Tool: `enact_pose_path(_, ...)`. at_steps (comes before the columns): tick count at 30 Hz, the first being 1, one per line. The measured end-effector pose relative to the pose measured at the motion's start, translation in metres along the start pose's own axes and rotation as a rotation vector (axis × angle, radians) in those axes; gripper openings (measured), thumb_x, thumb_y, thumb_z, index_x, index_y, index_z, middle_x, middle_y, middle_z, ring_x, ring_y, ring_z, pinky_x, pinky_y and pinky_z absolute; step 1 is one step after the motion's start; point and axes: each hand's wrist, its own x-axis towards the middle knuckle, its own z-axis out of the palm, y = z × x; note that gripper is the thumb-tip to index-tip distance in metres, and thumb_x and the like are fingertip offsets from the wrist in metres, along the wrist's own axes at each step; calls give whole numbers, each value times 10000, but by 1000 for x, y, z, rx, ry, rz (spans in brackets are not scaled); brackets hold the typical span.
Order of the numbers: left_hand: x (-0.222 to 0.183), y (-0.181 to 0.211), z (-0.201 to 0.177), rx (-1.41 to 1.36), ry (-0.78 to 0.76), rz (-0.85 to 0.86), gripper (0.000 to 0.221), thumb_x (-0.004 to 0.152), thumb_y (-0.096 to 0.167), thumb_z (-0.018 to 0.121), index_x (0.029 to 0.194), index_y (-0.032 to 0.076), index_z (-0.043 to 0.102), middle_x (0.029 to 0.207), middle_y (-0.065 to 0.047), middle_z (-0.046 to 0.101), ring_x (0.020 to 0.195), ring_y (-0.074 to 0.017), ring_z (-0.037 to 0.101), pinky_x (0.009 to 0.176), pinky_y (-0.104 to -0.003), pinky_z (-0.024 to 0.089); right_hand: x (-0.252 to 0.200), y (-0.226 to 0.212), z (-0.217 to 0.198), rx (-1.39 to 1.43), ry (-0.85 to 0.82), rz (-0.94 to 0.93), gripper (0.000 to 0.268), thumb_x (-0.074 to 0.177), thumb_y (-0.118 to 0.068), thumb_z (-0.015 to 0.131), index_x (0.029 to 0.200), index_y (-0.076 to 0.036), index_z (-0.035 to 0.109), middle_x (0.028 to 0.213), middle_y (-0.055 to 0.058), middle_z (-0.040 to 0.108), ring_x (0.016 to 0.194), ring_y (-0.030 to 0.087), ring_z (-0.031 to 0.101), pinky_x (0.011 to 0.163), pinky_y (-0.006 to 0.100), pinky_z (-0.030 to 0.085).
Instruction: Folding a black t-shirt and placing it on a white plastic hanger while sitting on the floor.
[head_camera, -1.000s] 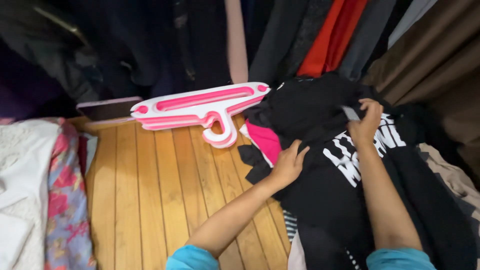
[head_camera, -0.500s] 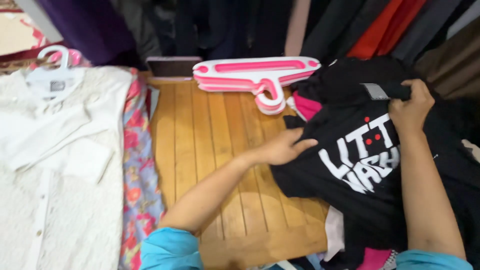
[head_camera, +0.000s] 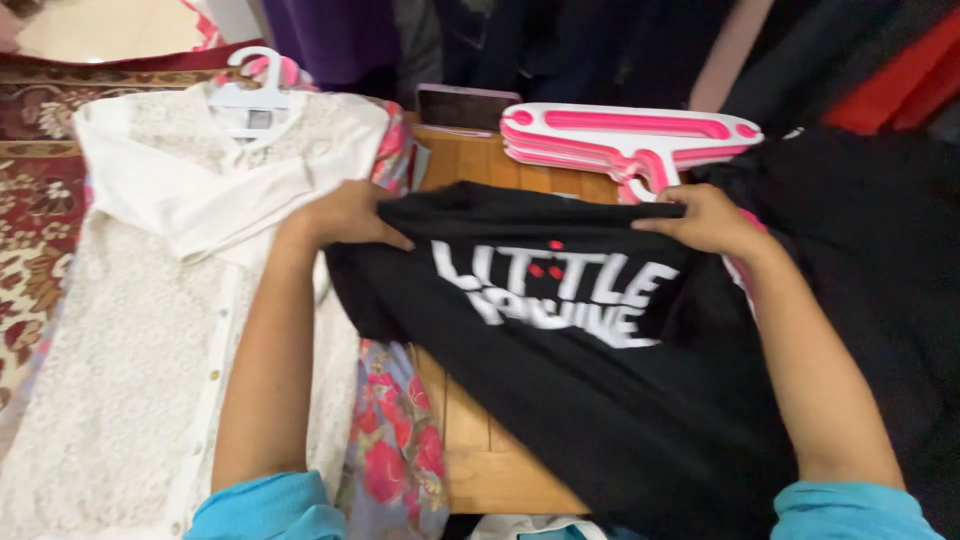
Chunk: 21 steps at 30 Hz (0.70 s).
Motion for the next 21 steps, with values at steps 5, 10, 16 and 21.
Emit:
enact_pose_path(5, 58, -113, 9, 142, 357, -151, 609, 583, 507, 922, 1104, 219, 793, 1023, -98, 753, 1076, -333, 705, 913, -455, 564, 68, 2, 72, -257, 85, -30, 445, 718, -359, 886, 1113, -222, 734, 996, 83, 735, 966, 319, 717, 809, 424, 541)
enact_pose_path(10, 91, -159, 92, 106, 670, -140, 438, 750, 343, 800, 1163, 247, 694, 1041, -18, 663, 1043, -266, 688, 884, -448, 562, 65, 12, 130, -518, 265, -245, 500, 801, -236, 796, 1265, -168, 624, 1106, 107, 638, 1031, 361, 671, 854, 470, 551)
enact_pose_path(16, 64, -128, 103, 132, 1061, 25, 525, 689, 219, 871, 1170, 166, 668, 1094, -52, 609, 1008, -286, 631, 842, -411, 491, -9, 15, 163, -224, 233, -301, 449, 981, -350, 682, 1348, -105, 601, 1340, 167, 607, 1254, 367, 592, 1017, 495, 458)
enact_pose_path(21, 26, -103, 108, 266, 1119, 61, 719, 771, 273, 850, 1382, 3, 583, 1432, -270, 522, 1227, -422, 577, 1010, -506, 445, -61, 7, 133, -195, 201, -221, 578, 966, -398, 675, 1400, -32, 566, 1449, 274, 539, 1286, 454, 567, 1078, 552, 454)
